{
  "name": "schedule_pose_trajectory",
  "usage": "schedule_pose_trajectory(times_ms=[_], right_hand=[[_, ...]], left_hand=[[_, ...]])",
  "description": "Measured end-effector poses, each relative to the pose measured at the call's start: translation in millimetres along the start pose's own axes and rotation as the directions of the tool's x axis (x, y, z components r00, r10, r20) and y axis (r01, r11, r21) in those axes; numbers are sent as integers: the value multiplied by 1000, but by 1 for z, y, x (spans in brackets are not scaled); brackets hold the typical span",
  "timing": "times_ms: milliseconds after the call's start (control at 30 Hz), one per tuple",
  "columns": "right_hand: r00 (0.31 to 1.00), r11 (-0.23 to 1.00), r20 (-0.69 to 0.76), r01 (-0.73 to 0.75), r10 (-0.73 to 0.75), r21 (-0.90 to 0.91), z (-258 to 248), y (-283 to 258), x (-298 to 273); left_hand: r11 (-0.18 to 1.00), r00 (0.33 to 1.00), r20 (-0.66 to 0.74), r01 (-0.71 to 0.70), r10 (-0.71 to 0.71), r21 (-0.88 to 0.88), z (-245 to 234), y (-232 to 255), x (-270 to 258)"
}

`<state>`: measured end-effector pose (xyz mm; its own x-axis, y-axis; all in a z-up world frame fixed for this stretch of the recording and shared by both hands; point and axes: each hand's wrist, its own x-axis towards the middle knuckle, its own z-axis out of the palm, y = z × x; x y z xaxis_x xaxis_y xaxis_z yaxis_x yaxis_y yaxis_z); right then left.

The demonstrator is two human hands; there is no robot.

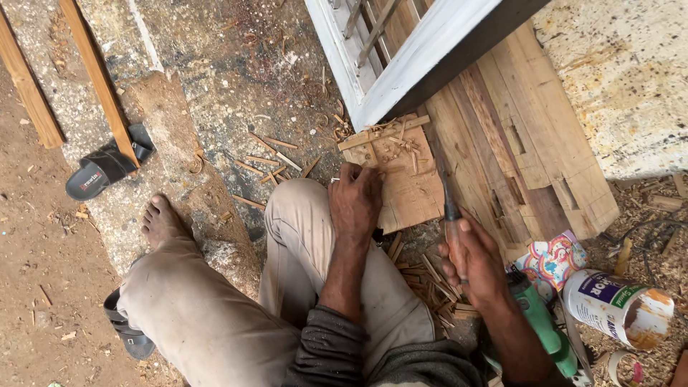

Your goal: The person sits on the ground and uses a chisel to carve a small wooden block, repeatedly striking the tool to remove wood shavings. The person occasionally pauses to clear debris from the work surface.

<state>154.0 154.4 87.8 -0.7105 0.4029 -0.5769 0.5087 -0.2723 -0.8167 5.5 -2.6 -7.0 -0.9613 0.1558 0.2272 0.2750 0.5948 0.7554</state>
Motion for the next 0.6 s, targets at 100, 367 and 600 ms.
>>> schedule_pose_trajectory(times_ms=[100, 367, 600], right_hand=[[999, 995, -1, 36, -36, -92, -4, 5, -15], [1000, 993, 5, -16, 16, -120, -10, 10, -30], [1000, 990, -12, -5, 3, -140, -7, 6, -26]], left_hand=[[1000, 1000, -14, -7, 7, -24, 3, 0, -1], [1000, 1000, 14, -5, 4, 18, 3, 1, -1], [994, 997, 77, 0, -9, 106, 0, 2, -1]])
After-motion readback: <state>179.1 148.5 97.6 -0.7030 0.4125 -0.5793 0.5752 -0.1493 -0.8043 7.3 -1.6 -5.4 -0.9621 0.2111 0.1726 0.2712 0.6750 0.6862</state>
